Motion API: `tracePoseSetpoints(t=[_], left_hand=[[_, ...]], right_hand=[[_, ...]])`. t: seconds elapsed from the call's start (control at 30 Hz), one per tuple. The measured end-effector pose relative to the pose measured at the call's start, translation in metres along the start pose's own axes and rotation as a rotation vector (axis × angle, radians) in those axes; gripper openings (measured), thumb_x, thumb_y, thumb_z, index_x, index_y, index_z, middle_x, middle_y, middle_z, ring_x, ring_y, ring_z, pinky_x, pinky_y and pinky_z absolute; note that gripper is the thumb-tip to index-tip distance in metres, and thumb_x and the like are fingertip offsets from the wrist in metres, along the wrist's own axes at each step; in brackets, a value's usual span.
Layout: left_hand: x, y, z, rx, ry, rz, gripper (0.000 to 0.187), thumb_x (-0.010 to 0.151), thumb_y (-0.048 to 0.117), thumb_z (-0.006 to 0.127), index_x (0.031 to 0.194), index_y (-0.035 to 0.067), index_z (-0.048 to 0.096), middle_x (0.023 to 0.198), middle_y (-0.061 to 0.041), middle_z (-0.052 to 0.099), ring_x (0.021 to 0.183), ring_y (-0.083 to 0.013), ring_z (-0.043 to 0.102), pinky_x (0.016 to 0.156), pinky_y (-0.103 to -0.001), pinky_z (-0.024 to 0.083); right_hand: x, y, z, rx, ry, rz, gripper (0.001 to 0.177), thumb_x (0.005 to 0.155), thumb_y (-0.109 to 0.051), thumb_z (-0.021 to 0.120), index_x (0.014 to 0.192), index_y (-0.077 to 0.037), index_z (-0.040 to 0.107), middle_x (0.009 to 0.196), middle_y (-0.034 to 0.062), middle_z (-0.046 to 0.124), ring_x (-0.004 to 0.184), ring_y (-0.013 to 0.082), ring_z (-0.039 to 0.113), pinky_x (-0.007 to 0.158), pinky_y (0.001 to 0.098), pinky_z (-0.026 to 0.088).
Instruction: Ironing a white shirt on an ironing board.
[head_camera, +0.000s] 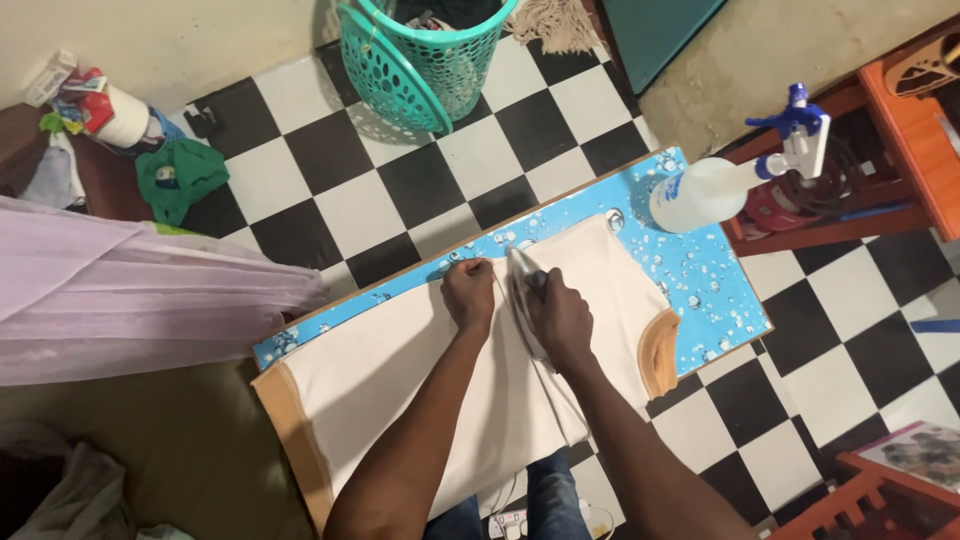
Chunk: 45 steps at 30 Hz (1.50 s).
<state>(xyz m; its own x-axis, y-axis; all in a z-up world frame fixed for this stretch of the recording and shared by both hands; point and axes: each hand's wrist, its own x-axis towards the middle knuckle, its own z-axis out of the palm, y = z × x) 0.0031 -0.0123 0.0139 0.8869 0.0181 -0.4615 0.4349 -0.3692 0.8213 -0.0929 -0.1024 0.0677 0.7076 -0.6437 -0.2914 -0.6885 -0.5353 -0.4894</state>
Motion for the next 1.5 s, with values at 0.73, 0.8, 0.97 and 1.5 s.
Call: tracePoseSetpoints(t=[0.73, 0.8, 0.97, 1.5], left_hand=[[0.013, -0.017, -0.023, 0.023, -0.105, 0.461, 0.009, 0.087, 0.001, 0.076, 0.095, 0.004, 0.076, 0.094, -0.009, 0.063, 0.072, -0.0187, 0.066, 0.064, -0.031, 0.057], [0.010, -0.012, -0.030, 0.048, -0.073, 0.424, 0.015, 0.084, 0.000, 0.075, 0.098, 0.003, 0.072, 0.098, -0.008, 0.061, 0.070, -0.0182, 0.066, 0.065, -0.032, 0.056], [0.022, -0.025, -0.030, 0.036, -0.039, 0.472, 0.008, 0.083, -0.001, 0.077, 0.088, 0.003, 0.071, 0.090, -0.009, 0.062, 0.074, -0.0209, 0.064, 0.067, -0.033, 0.055], [0.023, -0.021, -0.044, 0.149, 0.014, 0.415, 0.006, 0.082, 0.008, 0.077, 0.086, 0.007, 0.072, 0.091, -0.008, 0.067, 0.076, -0.0227, 0.066, 0.071, -0.036, 0.055]], right_hand=[[0.003, -0.018, 0.011, -0.064, 0.029, 0.003, 0.030, 0.101, -0.034, 0.059, 0.107, -0.005, 0.053, 0.081, 0.0270, 0.071, 0.078, 0.0496, 0.069, 0.069, 0.0610, 0.051], [0.001, -0.023, 0.004, -0.083, -0.060, -0.029, 0.029, 0.102, -0.034, 0.058, 0.106, -0.006, 0.053, 0.082, 0.0264, 0.071, 0.080, 0.0496, 0.069, 0.072, 0.0612, 0.050], [-0.001, -0.029, 0.015, -0.049, 0.001, -0.033, 0.030, 0.098, -0.033, 0.059, 0.105, -0.005, 0.052, 0.083, 0.0253, 0.072, 0.081, 0.0487, 0.070, 0.073, 0.0604, 0.051], [-0.010, -0.055, 0.025, -0.052, 0.005, -0.025, 0.033, 0.101, -0.036, 0.055, 0.103, -0.004, 0.051, 0.092, 0.0244, 0.073, 0.086, 0.0492, 0.069, 0.075, 0.0605, 0.050]])
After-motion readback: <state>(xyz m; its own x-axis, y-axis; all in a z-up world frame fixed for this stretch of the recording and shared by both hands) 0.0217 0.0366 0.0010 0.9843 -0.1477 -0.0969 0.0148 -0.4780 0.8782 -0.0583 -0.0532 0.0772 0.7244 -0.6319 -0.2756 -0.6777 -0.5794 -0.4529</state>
